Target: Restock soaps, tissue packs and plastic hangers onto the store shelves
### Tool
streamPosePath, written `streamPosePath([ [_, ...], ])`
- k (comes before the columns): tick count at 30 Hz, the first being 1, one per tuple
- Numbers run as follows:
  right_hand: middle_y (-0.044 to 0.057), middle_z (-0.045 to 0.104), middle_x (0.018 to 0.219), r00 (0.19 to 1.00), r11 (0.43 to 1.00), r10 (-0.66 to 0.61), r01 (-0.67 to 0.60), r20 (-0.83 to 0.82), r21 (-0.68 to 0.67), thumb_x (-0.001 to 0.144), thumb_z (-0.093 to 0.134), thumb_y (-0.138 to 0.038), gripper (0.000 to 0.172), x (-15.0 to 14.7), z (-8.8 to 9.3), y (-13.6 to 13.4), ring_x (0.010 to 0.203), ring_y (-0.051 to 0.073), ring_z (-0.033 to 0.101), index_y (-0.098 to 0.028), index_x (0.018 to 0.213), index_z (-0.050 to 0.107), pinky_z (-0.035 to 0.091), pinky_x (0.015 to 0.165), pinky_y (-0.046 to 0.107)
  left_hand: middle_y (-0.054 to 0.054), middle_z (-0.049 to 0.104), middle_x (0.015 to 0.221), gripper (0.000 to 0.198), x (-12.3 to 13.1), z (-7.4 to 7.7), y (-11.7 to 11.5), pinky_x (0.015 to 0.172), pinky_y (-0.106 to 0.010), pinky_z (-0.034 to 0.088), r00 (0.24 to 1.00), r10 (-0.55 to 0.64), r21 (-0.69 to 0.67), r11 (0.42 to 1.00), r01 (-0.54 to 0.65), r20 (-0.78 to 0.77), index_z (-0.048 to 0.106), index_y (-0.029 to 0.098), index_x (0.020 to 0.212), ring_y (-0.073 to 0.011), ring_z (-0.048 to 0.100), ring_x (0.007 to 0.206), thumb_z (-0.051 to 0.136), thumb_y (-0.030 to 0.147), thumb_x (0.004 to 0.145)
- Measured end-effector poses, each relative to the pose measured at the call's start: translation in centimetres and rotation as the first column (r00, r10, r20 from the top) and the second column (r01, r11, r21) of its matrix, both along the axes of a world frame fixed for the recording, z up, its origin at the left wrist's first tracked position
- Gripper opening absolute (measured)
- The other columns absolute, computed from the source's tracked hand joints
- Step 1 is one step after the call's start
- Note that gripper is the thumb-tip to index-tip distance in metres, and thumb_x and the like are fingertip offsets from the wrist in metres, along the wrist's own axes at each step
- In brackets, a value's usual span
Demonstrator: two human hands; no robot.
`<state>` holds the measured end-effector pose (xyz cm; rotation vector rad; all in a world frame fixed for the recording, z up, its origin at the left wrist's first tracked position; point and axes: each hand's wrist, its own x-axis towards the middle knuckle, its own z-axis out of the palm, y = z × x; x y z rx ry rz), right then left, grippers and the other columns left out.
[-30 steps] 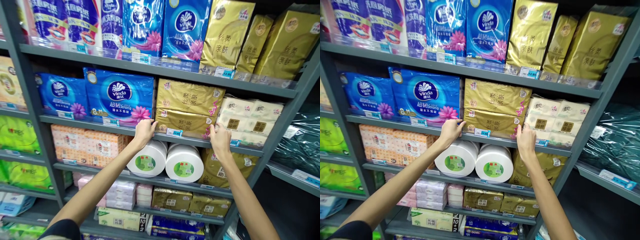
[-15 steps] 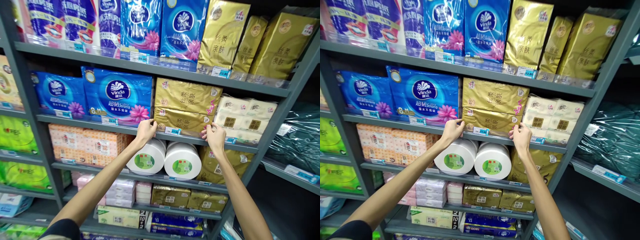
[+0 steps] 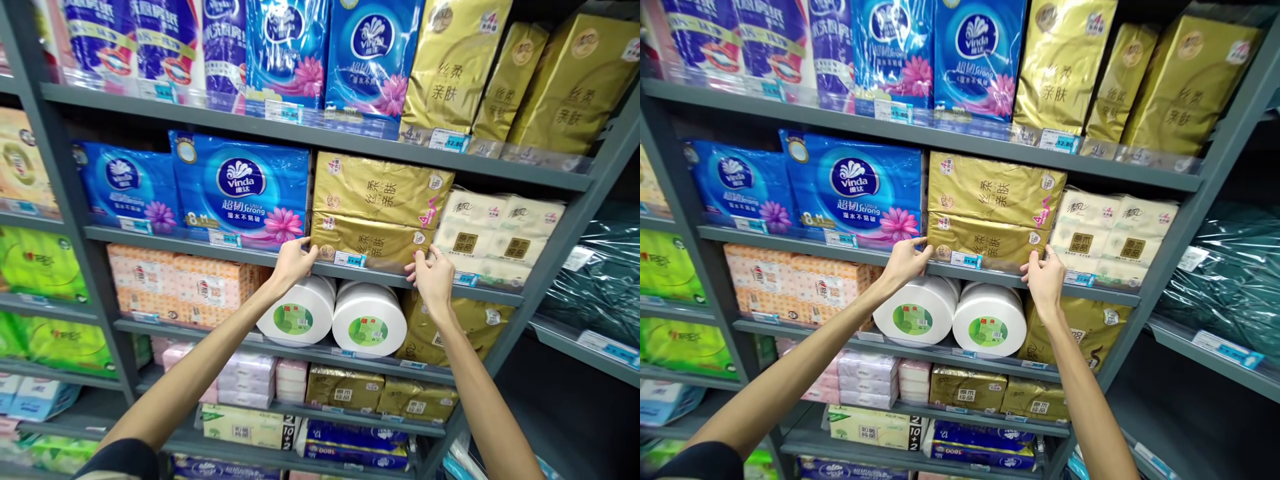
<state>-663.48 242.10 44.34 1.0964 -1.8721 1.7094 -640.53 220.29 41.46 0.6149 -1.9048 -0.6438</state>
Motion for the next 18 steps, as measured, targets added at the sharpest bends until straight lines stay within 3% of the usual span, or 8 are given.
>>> streamPosePath([
  [5, 0.007, 0.077, 0.071, 1.0, 0.999, -0.012, 0.013, -0.022, 0.032, 0.096, 0.054, -0.05, 0.076, 0.1, -0.4, 0.0, 0.045, 0.016, 0.063, -0.002, 0.154, 0.043, 0.049, 0.038, 0.022, 0.001, 0.066, 0.045, 0.052, 0.6, 0.1, 0.4, 0.081, -0.033, 0.057, 1.0, -0.016, 0.027, 0.999, 0.016, 0.009, 0.069, 0.0, 0.13, -0.025, 0.073, 0.061, 0.055, 0.033, 0.092],
  [8, 0.007, 0.078, 0.075, 0.99, 0.996, -0.084, 0.084, -0.117, -0.008, 0.097, 0.054, -0.052, 0.073, 0.8, -0.7, 0.3, 0.048, 0.017, 0.066, -0.006, 0.153, 0.045, 0.055, 0.047, 0.027, 0.003, 0.067, 0.05, 0.046, 0.8, -0.4, 0.3, 0.076, -0.03, 0.054, 0.993, 0.076, -0.074, 0.994, -0.083, -0.089, 0.069, 0.009, 0.131, -0.0206, 0.069, 0.056, 0.055, 0.035, 0.096],
  [10, 0.006, 0.077, 0.074, 0.974, 0.995, -0.094, 0.095, -0.208, -0.005, 0.098, 0.054, -0.052, 0.062, 1.6, -1.0, 0.2, 0.05, 0.018, 0.067, -0.011, 0.146, 0.054, 0.056, 0.052, 0.03, 0.003, 0.068, 0.054, 0.038, 0.5, -0.8, 0.4, 0.069, -0.028, 0.051, 0.988, 0.082, -0.164, 0.981, -0.104, -0.134, 0.074, 0.017, 0.121, -0.0175, 0.065, 0.052, 0.055, 0.041, 0.098],
  [14, -0.001, 0.071, 0.061, 0.937, 0.96, 0.186, -0.108, -0.297, 0.26, 0.1, 0.054, -0.051, 0.041, 3.4, -1.3, -1.9, 0.045, 0.017, 0.065, -0.019, 0.12, 0.07, 0.055, 0.056, 0.029, 0.001, 0.069, 0.056, 0.031, -1.3, -0.7, 0.8, 0.067, -0.028, 0.051, 0.993, -0.117, -0.241, 0.963, 0.119, 0.024, 0.077, 0.02, 0.111, -0.0191, 0.068, 0.056, 0.061, 0.042, 0.096],
  [18, -0.003, 0.07, 0.058, 0.919, 0.901, 0.317, -0.215, -0.235, 0.376, 0.098, 0.058, -0.051, 0.033, 4.0, -1.2, -4.6, 0.041, 0.014, 0.061, -0.021, 0.107, 0.07, 0.05, 0.052, 0.025, 0.003, 0.062, 0.045, 0.026, -2.8, 0.0, 0.8, 0.064, -0.03, 0.052, 0.982, -0.185, -0.156, 0.97, 0.187, 0.029, 0.077, 0.019, 0.099, -0.02, 0.065, 0.048, 0.062, 0.04, 0.096],
])
